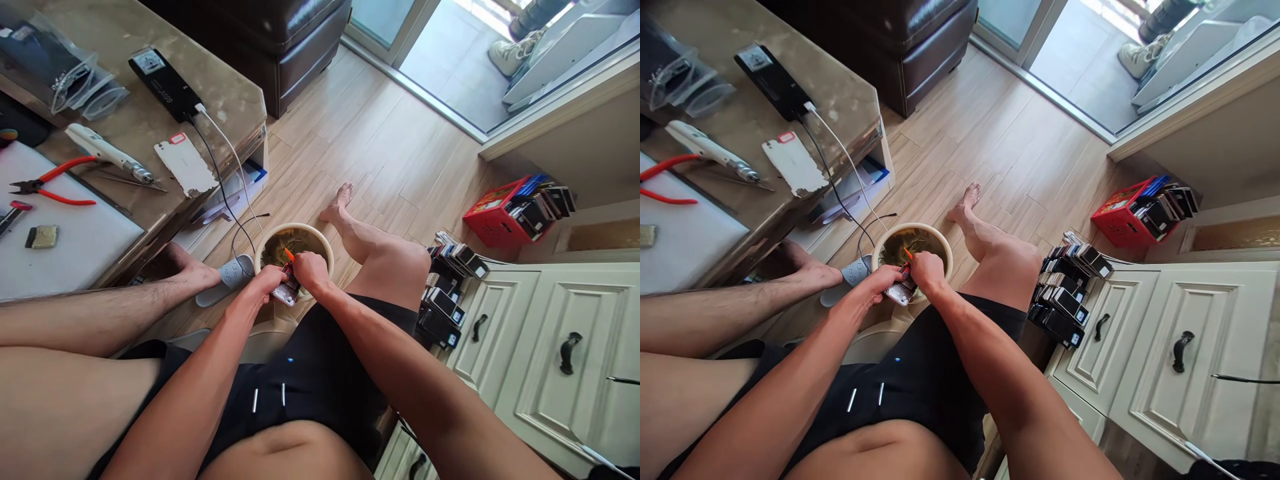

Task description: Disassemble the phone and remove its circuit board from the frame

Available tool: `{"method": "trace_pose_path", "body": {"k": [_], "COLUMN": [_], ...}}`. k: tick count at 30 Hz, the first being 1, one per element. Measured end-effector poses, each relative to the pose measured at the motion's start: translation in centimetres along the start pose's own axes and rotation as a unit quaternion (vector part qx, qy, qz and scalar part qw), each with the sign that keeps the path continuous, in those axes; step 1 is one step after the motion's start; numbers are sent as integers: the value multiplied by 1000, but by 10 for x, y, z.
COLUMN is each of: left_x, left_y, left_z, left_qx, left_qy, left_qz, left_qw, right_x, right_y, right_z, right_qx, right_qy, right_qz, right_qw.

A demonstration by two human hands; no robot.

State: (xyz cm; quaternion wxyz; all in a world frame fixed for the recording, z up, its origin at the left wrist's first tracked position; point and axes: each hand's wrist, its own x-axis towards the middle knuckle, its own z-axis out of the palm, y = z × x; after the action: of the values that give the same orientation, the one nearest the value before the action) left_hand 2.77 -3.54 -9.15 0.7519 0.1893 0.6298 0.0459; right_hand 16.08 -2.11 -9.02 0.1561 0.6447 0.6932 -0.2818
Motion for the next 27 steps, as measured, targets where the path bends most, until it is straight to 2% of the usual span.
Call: {"method": "trace_pose_path", "body": {"k": [3, 8, 12, 15, 18, 22, 25, 27], "left_x": [1, 4, 4, 3, 1, 0, 2, 2], "left_y": [-2, -3, -5, -7, -8, -7, -6, -6], "left_z": [-3, -9, -6, -4, -4, -7, -9, -9], "left_qx": [1, 6, 20, 28, 30, 28, 29, 30], "left_qy": [-1, -5, -4, 4, 4, 1, 4, 8], "left_qz": [13, 26, 21, 17, 15, 21, 26, 26], "left_qw": [1000, 1000, 1000, 999, 999, 999, 999, 999], "right_x": [-6, -31, -43, -40, -29, -13, -13, -21], "right_y": [10, 14, 3, -5, -6, 3, 9, 11], "right_z": [-10, -22, -14, -3, 4, -1, -9, -13], "right_qx": [-7, -10, -20, -34, -46, -58, -64, -60], "right_qy": [16, 27, -2, -26, -44, -43, -15, 4], "right_qz": [1, -58, -106, -116, -108, -59, -15, -19], "right_qw": [1000, 998, 994, 992, 992, 996, 998, 998]}}
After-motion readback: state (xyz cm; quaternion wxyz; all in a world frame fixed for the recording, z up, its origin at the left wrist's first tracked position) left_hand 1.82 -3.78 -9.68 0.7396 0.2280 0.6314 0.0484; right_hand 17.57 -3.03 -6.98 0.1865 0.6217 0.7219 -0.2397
